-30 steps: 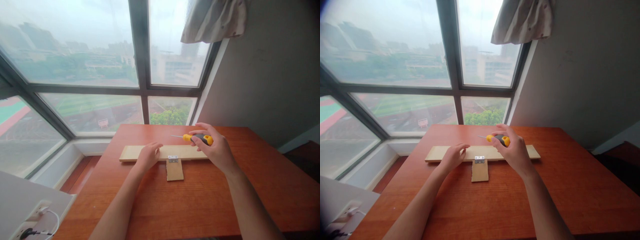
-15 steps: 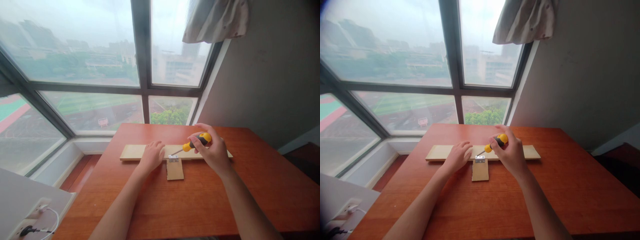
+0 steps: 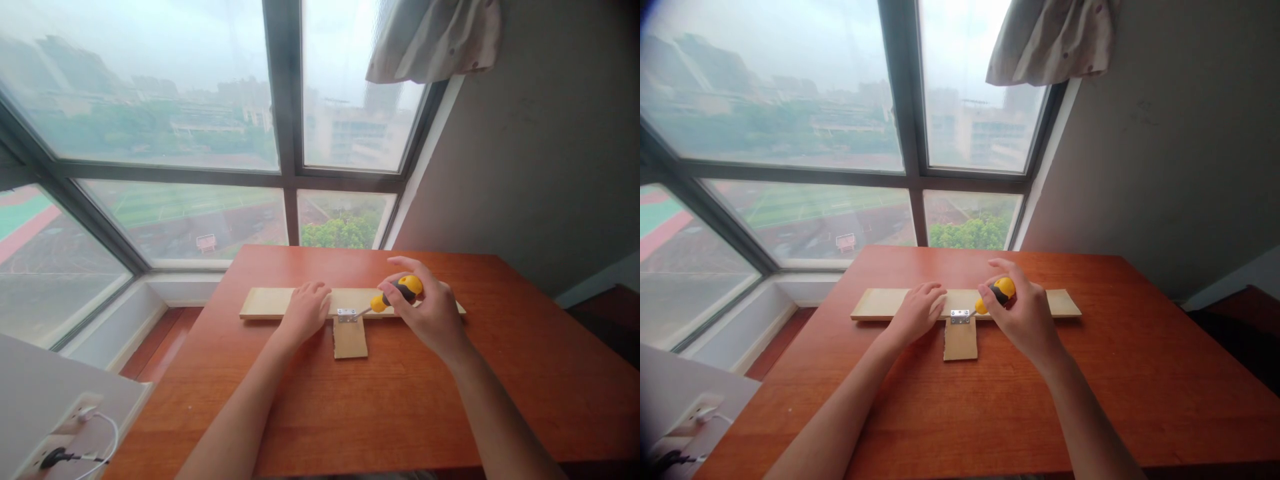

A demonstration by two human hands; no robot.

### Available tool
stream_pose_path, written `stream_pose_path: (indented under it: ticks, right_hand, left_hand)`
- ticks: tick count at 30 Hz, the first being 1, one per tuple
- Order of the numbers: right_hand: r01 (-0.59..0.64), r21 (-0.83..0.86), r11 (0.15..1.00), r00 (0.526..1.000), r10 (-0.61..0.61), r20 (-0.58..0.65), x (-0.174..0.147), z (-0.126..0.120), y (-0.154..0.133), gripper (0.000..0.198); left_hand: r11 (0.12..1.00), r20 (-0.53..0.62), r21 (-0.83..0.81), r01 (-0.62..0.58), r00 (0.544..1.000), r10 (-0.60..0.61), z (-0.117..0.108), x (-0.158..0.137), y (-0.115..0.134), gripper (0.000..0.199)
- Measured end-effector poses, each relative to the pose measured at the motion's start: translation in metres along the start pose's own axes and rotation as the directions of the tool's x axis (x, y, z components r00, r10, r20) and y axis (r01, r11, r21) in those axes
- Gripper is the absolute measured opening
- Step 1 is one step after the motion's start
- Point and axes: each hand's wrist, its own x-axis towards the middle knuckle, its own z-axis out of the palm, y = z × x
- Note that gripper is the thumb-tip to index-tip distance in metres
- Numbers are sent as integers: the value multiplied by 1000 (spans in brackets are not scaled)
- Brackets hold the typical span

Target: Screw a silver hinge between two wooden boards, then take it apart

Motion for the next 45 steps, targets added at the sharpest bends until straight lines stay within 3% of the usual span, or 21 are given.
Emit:
stream_pose_path:
  ticks: [30, 36, 45]
  right_hand:
    - [85, -93, 992, 995, -80, 52, -7, -1, -12, 36]
    - [124, -181, 976, 992, -118, 45, -5, -3, -11, 37]
    - [144, -192, 971, 968, -99, 229, -5, -7, -25, 40]
  left_hand:
    - [998, -56, -10, -57, 997, 57, 6, 0, -5, 22]
    - [998, -84, -5, -64, 994, 63, 5, 0, -4, 21]
    - [996, -86, -8, -83, 993, 82, 4, 2, -3, 20]
